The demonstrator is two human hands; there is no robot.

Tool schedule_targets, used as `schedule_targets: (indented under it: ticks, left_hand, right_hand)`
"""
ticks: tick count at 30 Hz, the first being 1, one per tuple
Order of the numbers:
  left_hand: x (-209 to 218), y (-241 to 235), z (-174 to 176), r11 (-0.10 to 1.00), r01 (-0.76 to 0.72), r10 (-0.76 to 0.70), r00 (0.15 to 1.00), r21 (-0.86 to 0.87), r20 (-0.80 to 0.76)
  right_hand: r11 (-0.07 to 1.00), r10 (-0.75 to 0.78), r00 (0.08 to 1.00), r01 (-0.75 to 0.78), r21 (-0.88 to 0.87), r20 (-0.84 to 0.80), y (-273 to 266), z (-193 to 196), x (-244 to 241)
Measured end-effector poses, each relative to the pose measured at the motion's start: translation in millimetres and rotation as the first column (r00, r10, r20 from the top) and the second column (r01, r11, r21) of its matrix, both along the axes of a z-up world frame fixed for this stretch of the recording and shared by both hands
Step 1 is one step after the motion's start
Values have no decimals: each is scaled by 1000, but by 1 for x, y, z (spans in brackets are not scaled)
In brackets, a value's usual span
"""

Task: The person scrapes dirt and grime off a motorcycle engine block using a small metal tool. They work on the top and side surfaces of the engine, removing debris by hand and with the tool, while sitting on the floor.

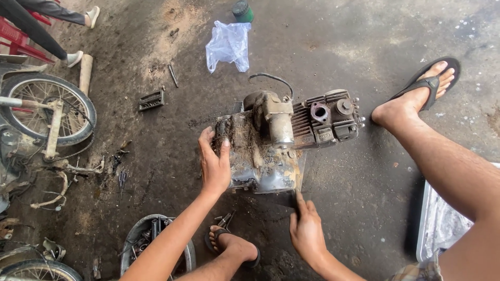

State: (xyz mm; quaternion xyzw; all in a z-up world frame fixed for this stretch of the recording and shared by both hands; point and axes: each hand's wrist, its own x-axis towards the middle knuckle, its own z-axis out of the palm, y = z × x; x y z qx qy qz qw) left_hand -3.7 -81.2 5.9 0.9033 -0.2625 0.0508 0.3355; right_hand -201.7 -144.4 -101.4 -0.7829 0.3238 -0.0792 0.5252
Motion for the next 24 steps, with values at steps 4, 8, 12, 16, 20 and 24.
schedule_targets:
  ticks: [4, 8, 12, 16, 20, 24]
  left_hand:
    - [1, -2, -1, 999, 31, -30, 999, -18, 42]
    - [1, 0, 0, 999, 31, -30, 998, -27, 51]
    - [1, -1, 0, 999, 36, -36, 997, -5, 64]
    - [-1, 0, -2, 1000, 28, -29, 997, 12, 76]
    - [0, -3, 1, 999, 34, -33, 997, -13, 72]
    - [-1, 0, -1, 1000, 20, -20, 998, -4, 64]
  right_hand:
    - [996, -90, 995, 91, -14, 47, 5, 17, -5]
    - [995, -100, 991, 101, -13, 87, 16, 4, -8]
    - [1000, 18, 1000, -18, -10, 1, 10, 3, -9]
    - [984, 98, 989, -113, -137, -110, -24, 21, 7]
    - [996, 60, 997, -63, -59, -47, -9, 26, -6]
    - [950, 97, 994, -109, -293, -54, -12, -9, 3]
